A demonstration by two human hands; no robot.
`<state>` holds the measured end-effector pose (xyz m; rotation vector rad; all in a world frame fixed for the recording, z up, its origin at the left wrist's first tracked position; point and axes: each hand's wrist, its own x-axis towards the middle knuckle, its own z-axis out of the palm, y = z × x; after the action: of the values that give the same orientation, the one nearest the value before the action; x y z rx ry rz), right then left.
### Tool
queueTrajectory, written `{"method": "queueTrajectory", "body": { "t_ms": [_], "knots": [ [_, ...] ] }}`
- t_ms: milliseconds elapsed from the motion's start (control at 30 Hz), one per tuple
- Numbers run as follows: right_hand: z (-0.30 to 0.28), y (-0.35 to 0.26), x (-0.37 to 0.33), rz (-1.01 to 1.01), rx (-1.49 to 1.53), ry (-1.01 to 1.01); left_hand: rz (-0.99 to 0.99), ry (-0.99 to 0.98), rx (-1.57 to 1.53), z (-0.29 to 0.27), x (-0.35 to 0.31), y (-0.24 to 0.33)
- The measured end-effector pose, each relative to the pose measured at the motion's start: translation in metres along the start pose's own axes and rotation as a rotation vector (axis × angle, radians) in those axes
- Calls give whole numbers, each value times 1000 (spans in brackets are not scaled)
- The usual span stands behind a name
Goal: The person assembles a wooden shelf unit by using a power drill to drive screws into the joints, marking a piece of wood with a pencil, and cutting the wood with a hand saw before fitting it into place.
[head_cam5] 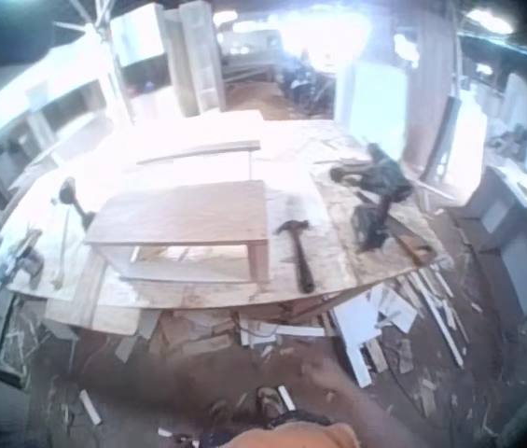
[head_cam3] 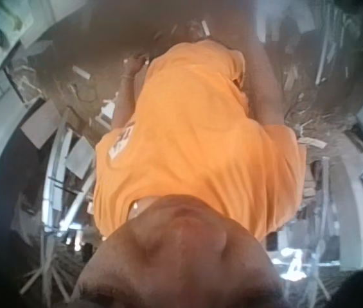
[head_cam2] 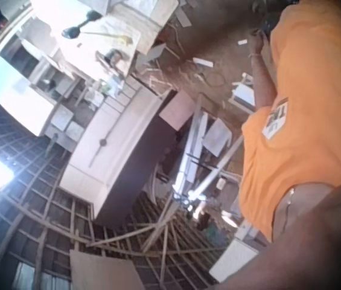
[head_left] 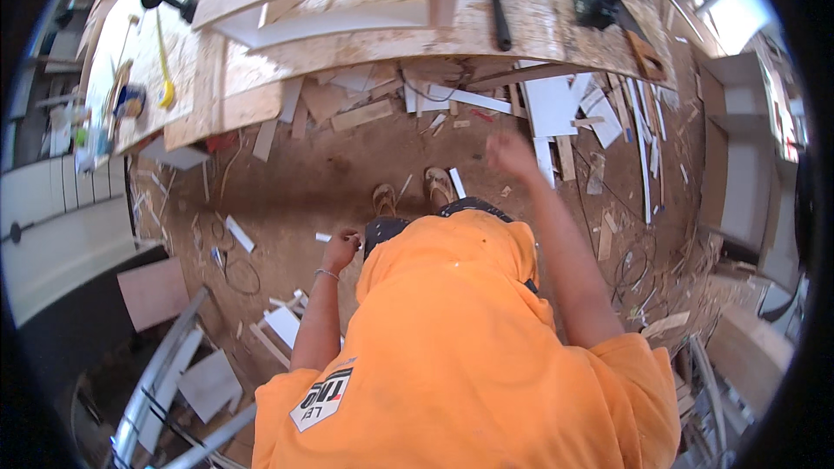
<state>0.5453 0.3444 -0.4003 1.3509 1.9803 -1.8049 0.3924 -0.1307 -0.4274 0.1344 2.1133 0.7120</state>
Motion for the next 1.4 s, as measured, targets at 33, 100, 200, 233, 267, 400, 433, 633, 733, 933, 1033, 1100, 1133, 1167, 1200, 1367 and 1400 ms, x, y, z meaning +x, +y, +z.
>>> {"method": "queueTrajectory", "body": {
  "t_ms": [33, 100, 200, 233, 267, 400, 433, 633, 733, 933, 1033, 1100, 1133, 1167, 1200, 1367, 1400],
  "knots": [
    [-9, -56, 10, -254, -132, 34, -59, 24, -92, -2, 1, -34],
    [-9, -186, 7, -520, -79, 99, -167, 69, -133, -2, -9, -83],
    [-4, -326, -15, -898, -326, 357, -348, 67, -376, 3, -25, -132],
    [4, -351, -14, -1008, -364, 431, -346, 105, -438, 8, -29, -134],
    [14, -371, -13, -1117, -400, 504, -344, 143, -501, 19, -34, -131],
    [55, -361, 48, -1074, -1030, 697, -328, 168, -553, 50, -47, -102],
    [64, -354, 56, -1154, -1186, 922, -301, 163, -504, 59, -52, -88],
    [61, -358, 57, -1029, -1199, 724, -210, 315, -121, 88, -64, -62],
    [56, -353, 58, -1078, -1153, 704, -245, 252, -285, 72, -61, -73],
    [54, -325, 26, -1154, -1005, 703, -231, 211, -471, 46, -30, -128],
    [62, -294, 6, -1194, -842, 879, -189, 248, -566, 26, -23, -107],
    [70, -267, -11, -742, -763, 629, -179, 246, -588, 12, -29, -85],
    [79, -243, -8, -486, -477, 480, -156, 244, -461, 10, -29, -86],
    [75, -202, 9, -507, -473, 312, -123, 233, -326, 5, -27, -91],
    [84, -175, 4, -450, -570, 203, -99, 236, -199, 3, -24, -97],
    [109, -133, -60, -325, -766, -258, -153, 125, -163, -13, 8, -173],
    [108, -137, -66, -298, -760, -213, -172, 69, -207, -23, 15, -177]
  ]
}}
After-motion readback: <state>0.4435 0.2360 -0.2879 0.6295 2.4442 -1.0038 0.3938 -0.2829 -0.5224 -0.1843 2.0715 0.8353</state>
